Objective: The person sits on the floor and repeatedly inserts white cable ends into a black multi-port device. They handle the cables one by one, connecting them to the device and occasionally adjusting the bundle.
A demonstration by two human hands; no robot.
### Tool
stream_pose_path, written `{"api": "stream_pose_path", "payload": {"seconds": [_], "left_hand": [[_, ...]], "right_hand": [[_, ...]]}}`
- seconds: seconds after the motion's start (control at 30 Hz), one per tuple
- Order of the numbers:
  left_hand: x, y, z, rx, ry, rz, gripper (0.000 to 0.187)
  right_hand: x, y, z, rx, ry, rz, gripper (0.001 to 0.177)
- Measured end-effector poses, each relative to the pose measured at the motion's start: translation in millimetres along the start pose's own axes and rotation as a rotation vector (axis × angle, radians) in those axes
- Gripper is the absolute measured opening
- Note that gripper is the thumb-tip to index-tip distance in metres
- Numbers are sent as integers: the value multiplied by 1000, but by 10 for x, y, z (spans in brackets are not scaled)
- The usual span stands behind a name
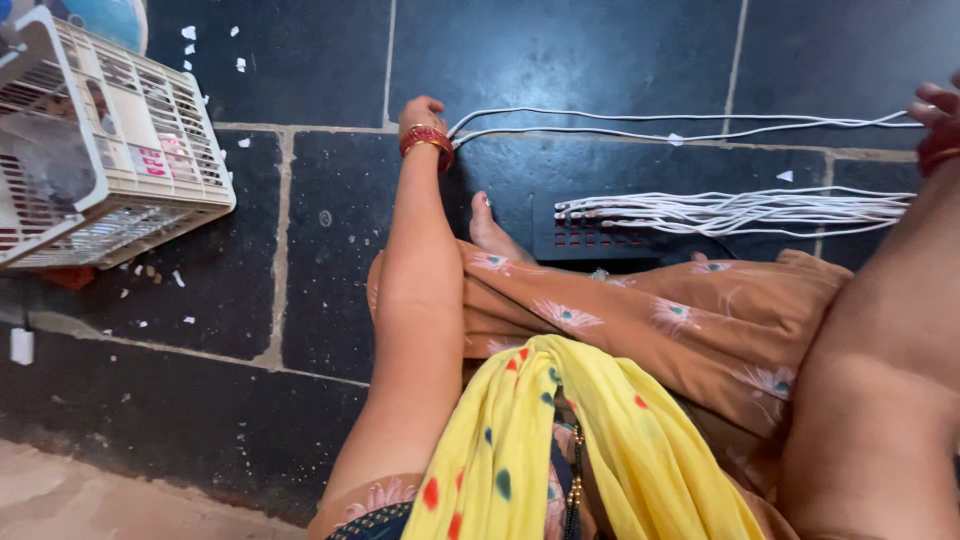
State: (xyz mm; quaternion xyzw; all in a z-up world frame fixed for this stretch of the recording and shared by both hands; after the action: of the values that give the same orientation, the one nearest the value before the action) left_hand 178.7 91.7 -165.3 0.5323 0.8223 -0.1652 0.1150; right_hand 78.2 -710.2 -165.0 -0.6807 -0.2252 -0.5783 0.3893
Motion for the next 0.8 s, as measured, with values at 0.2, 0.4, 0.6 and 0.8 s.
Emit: {"api": "stream_pose_path", "payload": {"seconds": [0.2,0.4,0.6,0.8], "left_hand": [[-718,-516,-313,-101,-135,348,28],[-1468,-1644,-328,18,-252,706,20],[-1706,-2769,91,90,-55,836,17],[-1803,-2930,482,-53,140,880,16]], "right_hand": [[706,-578,615,277,181,-292,25],[1035,-2202,1456,626,-27,-400,14],[664,-3224,1742,826,-505,-306,19],[168,-3851,1925,980,-1274,-337,54]]}}
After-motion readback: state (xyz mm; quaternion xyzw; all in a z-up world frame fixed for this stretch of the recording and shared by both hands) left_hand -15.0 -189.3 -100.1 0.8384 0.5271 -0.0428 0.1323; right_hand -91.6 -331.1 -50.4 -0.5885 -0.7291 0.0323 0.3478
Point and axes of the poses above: each hand's wrist, its own y-axis towards the middle knuckle, its own z-axis out of the palm, x = y × z, the point moved 6 cm from there along y, towards the middle knuckle, and after that the axes turned 13 degrees about y, right-handed, at the moved point
